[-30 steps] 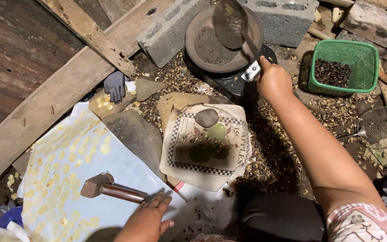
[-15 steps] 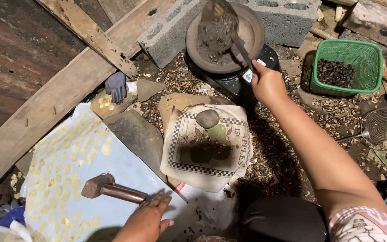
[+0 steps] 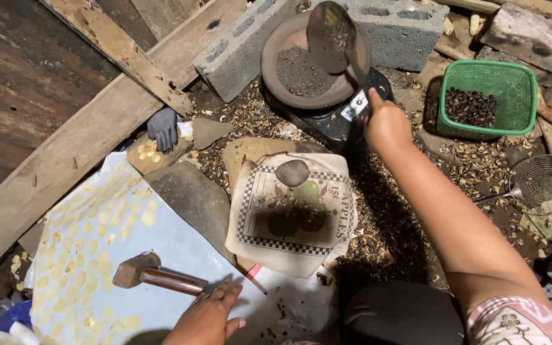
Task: The person grinds cassava pieces on a flat stone using a smaller grinding stone. They then use a hammer to flatten the cassava on a white sheet. The person also stirs a pan on a portable gas stove and scrapes the contents into a bag.
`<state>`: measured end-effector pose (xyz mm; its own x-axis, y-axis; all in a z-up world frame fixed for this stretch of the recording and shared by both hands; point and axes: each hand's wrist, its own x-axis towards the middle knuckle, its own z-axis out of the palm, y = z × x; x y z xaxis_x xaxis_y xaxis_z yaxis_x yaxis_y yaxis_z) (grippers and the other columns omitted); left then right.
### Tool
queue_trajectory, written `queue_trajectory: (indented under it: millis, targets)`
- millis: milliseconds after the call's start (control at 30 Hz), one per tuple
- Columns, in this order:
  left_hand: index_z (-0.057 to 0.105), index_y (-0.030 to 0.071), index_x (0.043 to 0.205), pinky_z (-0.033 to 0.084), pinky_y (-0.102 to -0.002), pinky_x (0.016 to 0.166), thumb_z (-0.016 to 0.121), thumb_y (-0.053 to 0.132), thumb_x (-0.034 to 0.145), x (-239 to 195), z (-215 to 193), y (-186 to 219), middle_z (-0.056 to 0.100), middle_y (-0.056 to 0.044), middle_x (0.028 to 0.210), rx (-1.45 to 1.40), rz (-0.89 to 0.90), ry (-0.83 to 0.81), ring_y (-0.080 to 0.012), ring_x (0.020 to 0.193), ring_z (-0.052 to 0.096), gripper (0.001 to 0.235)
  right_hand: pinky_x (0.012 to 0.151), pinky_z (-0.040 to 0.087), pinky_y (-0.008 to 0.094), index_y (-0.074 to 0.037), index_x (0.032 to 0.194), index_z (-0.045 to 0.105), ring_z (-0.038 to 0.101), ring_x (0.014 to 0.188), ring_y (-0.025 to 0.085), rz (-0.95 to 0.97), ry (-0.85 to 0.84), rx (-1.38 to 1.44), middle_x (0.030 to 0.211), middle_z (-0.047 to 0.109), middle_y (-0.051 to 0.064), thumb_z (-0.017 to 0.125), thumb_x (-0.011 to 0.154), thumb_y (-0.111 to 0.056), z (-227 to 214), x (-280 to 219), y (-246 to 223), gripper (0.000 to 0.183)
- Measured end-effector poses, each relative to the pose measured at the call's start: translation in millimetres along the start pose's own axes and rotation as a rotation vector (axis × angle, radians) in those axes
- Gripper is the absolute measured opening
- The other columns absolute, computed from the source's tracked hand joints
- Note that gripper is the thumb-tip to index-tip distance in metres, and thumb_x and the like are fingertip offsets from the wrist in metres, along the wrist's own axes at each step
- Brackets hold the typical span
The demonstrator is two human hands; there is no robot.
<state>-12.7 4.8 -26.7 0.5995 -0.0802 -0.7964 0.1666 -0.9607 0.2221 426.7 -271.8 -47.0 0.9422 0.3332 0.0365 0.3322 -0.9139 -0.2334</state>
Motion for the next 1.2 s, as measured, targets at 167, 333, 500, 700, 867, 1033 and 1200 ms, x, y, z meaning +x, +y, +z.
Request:
queue_trajectory:
  millis: [167,333,500,700,867,1033,1200]
  targets:
    - [0.027,0.014,0.158,0.026,-0.051,0.121,0.069,0.043,0.1,-2,-2,0,0.02,-0.014,0.167,-0.034,-0.006,0.014,-0.0305,0.156,0.017,0.078,0.068,0.055,0.05,0.005,0.144,0.058,0.068,0.076,0.043,-0.042,0.126,0.063,0.098,0.071,0.029,0.059,0.095,-0.009,10,9,13,0.051]
    - [0.026,0.013,0.158,0.026,-0.052,0.121,0.068,0.044,0.1,1,-1,0,0.018,-0.015,0.167,-0.016,-0.006,-0.001,-0.0311,0.155,0.018,0.078,0.07,0.056,0.05,-0.001,0.14,0.063,0.07,0.08,0.043,0.015,0.113,0.186,0.102,0.072,0.026,0.06,0.093,-0.011,23,10,14,0.048]
    - [0.025,0.013,0.159,0.027,-0.052,0.121,0.067,0.044,0.101,-2,-7,3,0.016,-0.017,0.167,-0.01,-0.009,-0.019,-0.0334,0.155,0.018,0.078,0.069,0.055,0.048,0.004,0.133,0.068,0.07,0.075,0.044,0.027,0.119,0.374,0.099,0.073,0.03,0.058,0.09,-0.007,33,15,23,0.045]
    - [0.024,0.014,0.159,0.018,-0.054,0.125,0.063,0.045,0.104,-7,-24,14,0.013,-0.013,0.169,-0.019,-0.022,-0.094,-0.0289,0.159,0.007,0.074,0.047,0.039,0.027,-0.005,0.129,0.071,0.053,0.055,0.014,0.306,-0.132,0.817,0.085,0.071,0.008,0.062,0.097,-0.012,29,19,31,0.034]
    - [0.022,0.014,0.16,0.022,-0.053,0.124,0.063,0.044,0.104,-3,-16,7,0.012,-0.017,0.169,-0.028,-0.021,-0.093,-0.0316,0.158,0.01,0.076,0.036,0.035,0.024,-0.009,0.127,0.071,0.044,0.042,0.009,0.495,-0.272,1.205,0.066,0.059,0.001,0.057,0.099,-0.009,21,12,32,0.031]
    - [0.02,0.014,0.16,0.023,-0.052,0.124,0.063,0.045,0.104,-5,-19,9,0.01,-0.013,0.17,-0.021,-0.045,-0.086,-0.0301,0.157,0.012,0.077,0.04,0.033,0.024,-0.008,0.128,0.071,0.048,0.048,0.01,0.395,-0.224,1.056,0.072,0.063,0.003,0.06,0.099,-0.01,31,10,35,0.032]
    - [0.021,0.013,0.16,0.022,-0.051,0.124,0.065,0.043,0.103,-7,-16,8,0.012,-0.014,0.17,-0.041,-0.028,-0.066,-0.0282,0.158,0.01,0.078,0.05,0.042,0.026,-0.002,0.132,0.068,0.056,0.059,0.014,0.237,-0.083,0.844,0.083,0.069,0.009,0.056,0.095,-0.006,39,13,38,0.038]
